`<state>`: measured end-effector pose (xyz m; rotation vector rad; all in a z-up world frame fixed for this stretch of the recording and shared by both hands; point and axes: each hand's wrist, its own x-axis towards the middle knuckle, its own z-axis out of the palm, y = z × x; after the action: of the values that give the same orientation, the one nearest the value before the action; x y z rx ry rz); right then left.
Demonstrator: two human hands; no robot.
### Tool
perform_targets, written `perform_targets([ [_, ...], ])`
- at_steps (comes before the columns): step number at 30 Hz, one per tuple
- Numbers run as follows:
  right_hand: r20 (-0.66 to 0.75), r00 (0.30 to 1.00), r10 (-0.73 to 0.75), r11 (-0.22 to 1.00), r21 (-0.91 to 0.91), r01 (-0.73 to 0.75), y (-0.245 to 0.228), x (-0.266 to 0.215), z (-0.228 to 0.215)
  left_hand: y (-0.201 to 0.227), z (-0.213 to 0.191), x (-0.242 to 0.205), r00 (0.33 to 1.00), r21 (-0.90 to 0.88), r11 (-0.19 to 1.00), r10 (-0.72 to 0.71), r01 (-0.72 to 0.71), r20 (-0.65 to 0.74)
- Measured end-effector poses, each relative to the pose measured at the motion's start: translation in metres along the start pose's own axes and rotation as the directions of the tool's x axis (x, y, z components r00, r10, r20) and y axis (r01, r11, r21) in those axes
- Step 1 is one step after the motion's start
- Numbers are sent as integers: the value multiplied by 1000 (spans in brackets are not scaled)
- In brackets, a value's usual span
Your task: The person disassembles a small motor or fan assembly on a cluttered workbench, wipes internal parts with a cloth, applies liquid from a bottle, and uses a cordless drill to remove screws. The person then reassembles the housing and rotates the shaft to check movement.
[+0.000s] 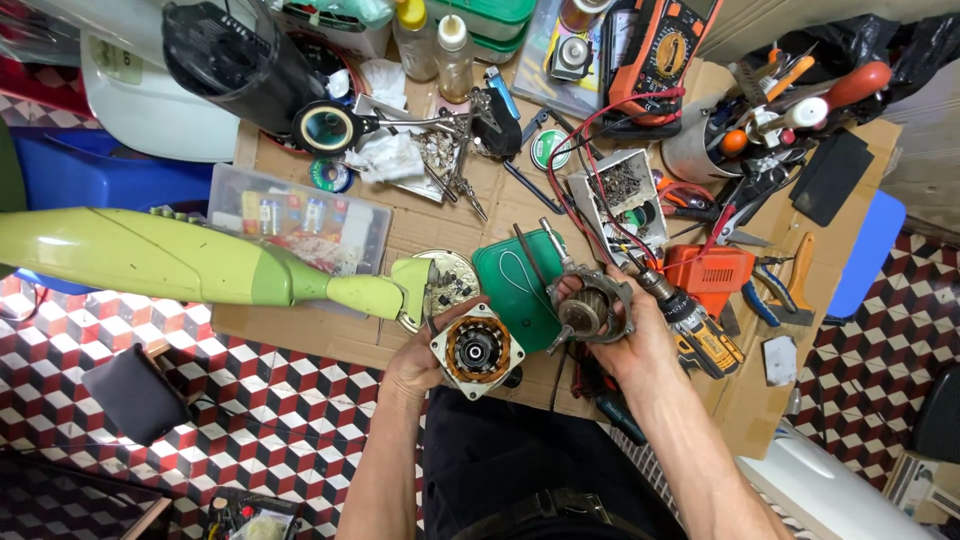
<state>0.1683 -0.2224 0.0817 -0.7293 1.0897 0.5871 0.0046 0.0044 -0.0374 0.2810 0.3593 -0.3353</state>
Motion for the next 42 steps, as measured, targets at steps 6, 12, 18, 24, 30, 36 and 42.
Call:
perform_targets([
  [6,27,1000,1,1000,14,-1,2,8,-7,7,7,-1,999,-19,1000,-18,19,51],
  [12,56,997,-45,999,-1,45,-1,8,-15,10,3,0,993,-23,998,-61,64,105],
  [18,-32,985,-171,985,-34,170,-9,-10,-10,20,38,-1,999,142,990,-27,21,38],
  [24,108,976,-188,979,98,177,-26,33,-66,10,63,10,952,358,931,39,76,-305],
  [30,70,962,-265,952,178,249,-35,33,-69,0,83,22,797,416,894,128,165,-591],
  [36,68,944,-322,904,320,285,-41,47,-75,-6,85,36,807,354,932,150,78,-571],
  [42,96,936,-338,927,206,314,-43,38,-68,-9,101,33,689,624,744,324,238,-649],
])
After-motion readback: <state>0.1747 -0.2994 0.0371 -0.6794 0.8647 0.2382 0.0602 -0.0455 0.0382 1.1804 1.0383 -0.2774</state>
